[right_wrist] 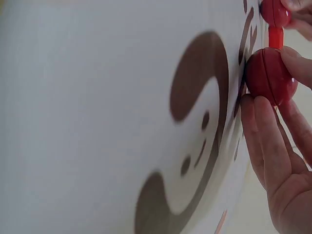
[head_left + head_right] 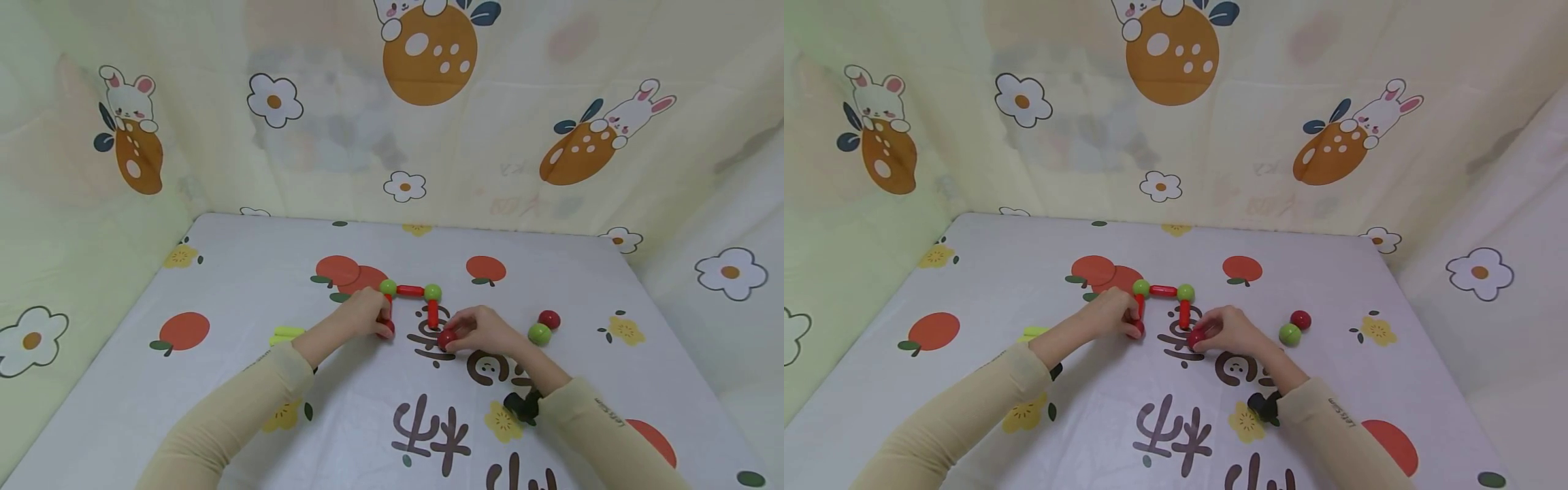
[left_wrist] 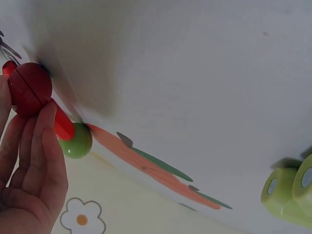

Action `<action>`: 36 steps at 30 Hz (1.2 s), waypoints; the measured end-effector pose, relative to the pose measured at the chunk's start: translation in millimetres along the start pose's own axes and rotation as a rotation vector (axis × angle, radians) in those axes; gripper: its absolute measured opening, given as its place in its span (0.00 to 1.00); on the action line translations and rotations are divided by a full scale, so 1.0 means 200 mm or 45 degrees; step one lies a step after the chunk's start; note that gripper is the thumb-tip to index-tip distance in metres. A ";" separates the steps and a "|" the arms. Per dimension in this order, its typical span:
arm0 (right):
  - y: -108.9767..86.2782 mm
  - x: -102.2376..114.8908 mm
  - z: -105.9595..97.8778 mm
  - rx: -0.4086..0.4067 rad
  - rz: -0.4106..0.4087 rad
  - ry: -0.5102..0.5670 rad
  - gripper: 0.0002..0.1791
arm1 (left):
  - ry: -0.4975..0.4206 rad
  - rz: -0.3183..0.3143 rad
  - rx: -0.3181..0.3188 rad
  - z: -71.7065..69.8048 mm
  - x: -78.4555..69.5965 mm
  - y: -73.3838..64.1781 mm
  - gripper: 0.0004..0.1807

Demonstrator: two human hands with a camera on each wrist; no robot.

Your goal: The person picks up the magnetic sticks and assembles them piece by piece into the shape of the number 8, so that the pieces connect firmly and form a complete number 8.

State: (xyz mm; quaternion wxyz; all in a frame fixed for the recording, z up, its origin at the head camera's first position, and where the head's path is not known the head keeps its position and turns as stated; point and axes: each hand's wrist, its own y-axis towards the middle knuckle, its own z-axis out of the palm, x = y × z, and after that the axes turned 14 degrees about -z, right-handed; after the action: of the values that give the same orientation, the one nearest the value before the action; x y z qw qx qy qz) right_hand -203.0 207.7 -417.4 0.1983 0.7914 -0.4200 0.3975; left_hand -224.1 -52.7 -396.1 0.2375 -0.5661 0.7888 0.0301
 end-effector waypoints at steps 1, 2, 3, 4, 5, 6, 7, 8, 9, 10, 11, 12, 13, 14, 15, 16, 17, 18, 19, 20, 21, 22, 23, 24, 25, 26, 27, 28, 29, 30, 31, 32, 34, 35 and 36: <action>0.00 0.01 0.01 -0.002 -0.002 -0.005 0.18 | 0.001 0.000 0.000 0.00 0.00 0.00 0.11; 0.01 0.01 0.02 -0.007 -0.003 -0.007 0.18 | 0.001 0.000 0.001 0.00 0.00 0.00 0.11; 0.01 0.02 0.02 -0.012 -0.006 -0.013 0.18 | 0.004 0.001 -0.002 0.00 0.00 0.00 0.11; 0.02 0.03 0.03 -0.019 -0.007 -0.020 0.18 | 0.006 0.001 -0.004 0.00 0.00 0.00 0.11; 0.02 0.03 0.04 -0.021 -0.017 -0.028 0.18 | 0.007 0.002 -0.004 0.00 0.00 0.00 0.11; 0.02 0.03 0.05 -0.032 -0.010 -0.027 0.18 | 0.008 0.003 -0.004 0.00 0.00 0.00 0.11; 0.03 0.03 0.05 -0.038 -0.011 -0.029 0.18 | 0.009 0.004 -0.006 0.00 0.00 0.00 0.11; 0.03 0.04 0.06 -0.046 -0.009 -0.025 0.18 | 0.009 0.008 -0.008 0.00 0.00 0.00 0.11; 0.04 0.04 0.07 -0.053 -0.010 -0.024 0.18 | 0.011 0.011 -0.011 0.00 0.00 0.00 0.11; 0.04 0.04 0.07 -0.062 -0.007 -0.022 0.18 | 0.010 0.015 -0.013 0.00 0.00 0.00 0.11; 0.05 0.04 0.08 -0.066 -0.014 -0.024 0.18 | 0.008 0.019 -0.014 0.00 0.00 0.00 0.11; 0.05 0.04 0.08 -0.075 -0.005 -0.020 0.18 | 0.008 0.020 -0.016 0.00 0.00 0.01 0.11; 0.05 0.04 0.08 -0.078 -0.006 -0.021 0.18 | 0.006 0.021 -0.016 0.00 0.01 0.01 0.11; 0.05 0.04 0.08 -0.081 -0.004 -0.023 0.18 | 0.005 0.020 -0.017 0.01 0.01 0.01 0.11; 0.06 0.04 0.08 -0.083 -0.006 -0.026 0.18 | 0.004 0.016 -0.015 0.01 0.01 0.01 0.11; 0.06 0.04 0.08 -0.082 -0.008 -0.028 0.18 | 0.003 0.011 -0.011 0.01 0.01 0.01 0.11; 0.06 0.04 0.08 -0.082 -0.011 -0.029 0.18 | 0.002 0.007 -0.008 0.01 0.01 0.01 0.11; 0.06 0.04 0.08 -0.085 -0.004 -0.027 0.18 | 0.004 0.003 -0.006 0.01 0.00 0.01 0.11; 0.06 0.04 0.08 -0.085 -0.002 -0.028 0.18 | 0.006 0.001 -0.004 0.01 0.00 0.01 0.11; 0.06 0.04 0.09 -0.087 0.000 -0.028 0.18 | 0.015 0.001 -0.003 0.01 0.00 0.01 0.11; 0.06 0.04 0.09 -0.089 0.000 -0.029 0.18 | 0.025 0.003 -0.002 0.00 0.00 0.01 0.11; 0.06 0.04 0.09 -0.091 0.002 -0.030 0.18 | 0.036 0.002 0.003 0.00 0.00 0.01 0.11; 0.06 0.04 0.09 -0.094 0.005 -0.030 0.18 | 0.044 0.000 0.008 0.00 -0.01 0.00 0.11; 0.06 0.04 0.09 -0.095 0.008 -0.032 0.18 | 0.050 -0.006 0.014 0.00 -0.01 0.00 0.11; 0.06 0.04 0.09 -0.097 0.010 -0.033 0.18 | 0.055 -0.013 0.023 0.00 -0.01 0.00 0.11; 0.06 0.04 0.09 -0.099 0.011 -0.033 0.18 | 0.059 -0.018 0.030 -0.01 -0.02 0.00 0.11; 0.06 0.04 0.09 -0.099 0.010 -0.034 0.18 | 0.060 -0.025 0.036 -0.01 -0.02 -0.01 0.11; 0.07 0.04 0.09 -0.099 0.008 -0.034 0.18 | 0.058 -0.032 0.042 -0.01 -0.02 -0.01 0.10; 0.07 0.04 0.09 -0.099 0.007 -0.036 0.18 | 0.056 -0.033 0.044 -0.01 -0.02 -0.01 0.10; 0.07 0.05 0.09 -0.099 0.007 -0.040 0.18 | 0.060 -0.032 0.042 -0.01 -0.03 -0.01 0.10; 0.07 0.05 0.09 -0.100 0.006 -0.043 0.18 | 0.066 -0.027 0.040 -0.01 -0.03 -0.01 0.10; 0.07 0.05 0.09 -0.102 0.010 -0.046 0.18 | 0.072 -0.022 0.036 -0.02 -0.03 -0.02 0.10; 0.07 0.05 0.09 -0.106 0.018 -0.052 0.17 | 0.088 -0.019 0.034 -0.01 -0.03 -0.01 0.09; 0.07 0.05 0.09 -0.108 0.021 -0.052 0.17 | 0.095 -0.020 0.032 -0.01 -0.03 -0.01 0.09; 0.07 0.05 0.09 -0.110 0.024 -0.052 0.17 | 0.102 -0.033 0.035 -0.02 -0.04 -0.01 0.09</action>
State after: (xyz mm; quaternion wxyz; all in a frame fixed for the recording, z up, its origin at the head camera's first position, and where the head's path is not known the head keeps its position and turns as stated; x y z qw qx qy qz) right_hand -202.7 183.6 -419.6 0.2199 0.7860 -0.4482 0.3647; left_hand -221.9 -47.7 -389.7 0.2138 -0.5736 0.7907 -0.0063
